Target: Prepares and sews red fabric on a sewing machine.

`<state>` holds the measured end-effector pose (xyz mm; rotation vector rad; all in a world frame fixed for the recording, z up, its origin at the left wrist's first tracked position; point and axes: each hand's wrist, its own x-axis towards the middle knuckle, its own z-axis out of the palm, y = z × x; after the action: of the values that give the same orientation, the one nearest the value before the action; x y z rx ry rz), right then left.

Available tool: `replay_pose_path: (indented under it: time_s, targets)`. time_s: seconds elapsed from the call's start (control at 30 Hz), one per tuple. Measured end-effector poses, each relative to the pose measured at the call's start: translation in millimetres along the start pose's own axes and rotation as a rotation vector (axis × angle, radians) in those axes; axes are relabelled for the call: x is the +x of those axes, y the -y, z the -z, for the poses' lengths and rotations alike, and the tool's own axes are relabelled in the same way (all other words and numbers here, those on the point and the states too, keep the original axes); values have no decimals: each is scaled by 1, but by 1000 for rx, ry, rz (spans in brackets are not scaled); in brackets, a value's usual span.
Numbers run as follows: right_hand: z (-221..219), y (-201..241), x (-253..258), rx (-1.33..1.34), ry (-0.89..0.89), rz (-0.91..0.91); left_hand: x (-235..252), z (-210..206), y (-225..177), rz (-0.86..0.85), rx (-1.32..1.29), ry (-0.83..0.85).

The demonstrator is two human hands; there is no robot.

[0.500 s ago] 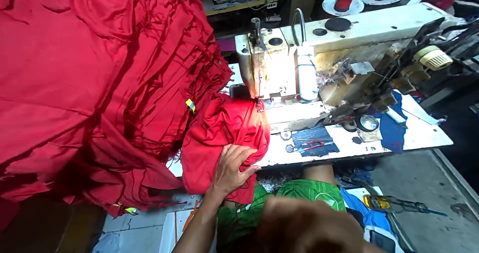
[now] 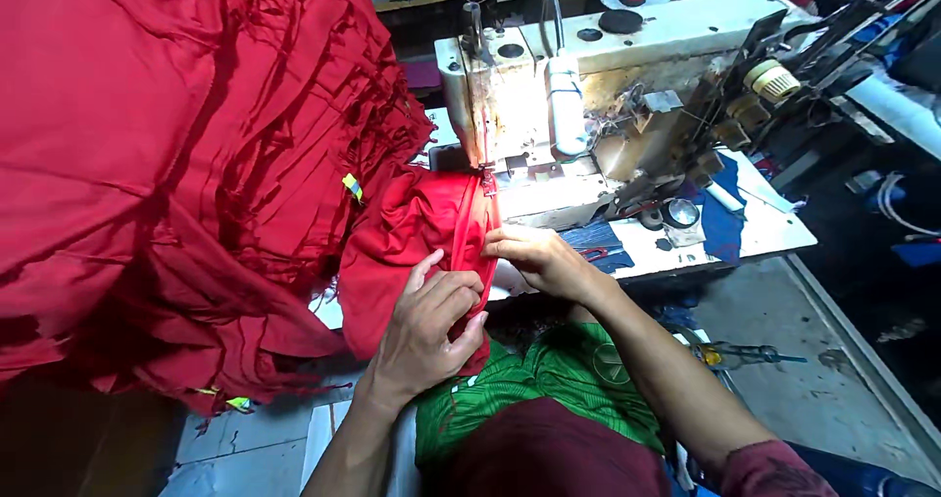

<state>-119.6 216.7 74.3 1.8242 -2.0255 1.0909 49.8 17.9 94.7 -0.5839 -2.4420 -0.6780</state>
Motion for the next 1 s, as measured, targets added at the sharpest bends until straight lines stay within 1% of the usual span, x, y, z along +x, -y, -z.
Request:
replay_pose_path:
  time_s: [0.07,0.13,0.2,0.27,0.37,0.4,0.47,0.53,0.6,0.67,0.73,0.87,1.0]
  targets:
    - [1,9,-5,82,7,-4,3,1,1,-2,-62,-30]
    - [-4,17,-16,138,-35,-35,3,-5,2,27,-49,-102]
    - [-14,24,-27,162,-122,-107,3,-22,9,69,14,-199]
    - [-26,29,-36,205,-227,-174,4,-46,24,99,150,-252]
    - [-38,35,-41,269,-357,-246,4,-74,50,85,382,-218]
    - [-40,36,-43,281,-378,-267,5,-76,56,74,408,-210]
    - [-40,36,-47,317,-405,-304,9,-66,62,25,374,-216]
    - [-41,37,-51,376,-414,-357,16,-47,63,-82,275,-161]
    - [-42,38,-54,425,-412,-397,24,-29,61,-172,203,-32]
    - [-45,38,-55,454,-419,-412,30,-16,57,-182,243,100]
    - [-46,39,-55,475,-426,-415,34,-8,53,-176,298,197]
    - [-46,41,-54,493,-437,-431,40,-2,45,-173,337,260]
    - [-43,42,-54,491,-438,-443,40,-2,44,-160,320,270]
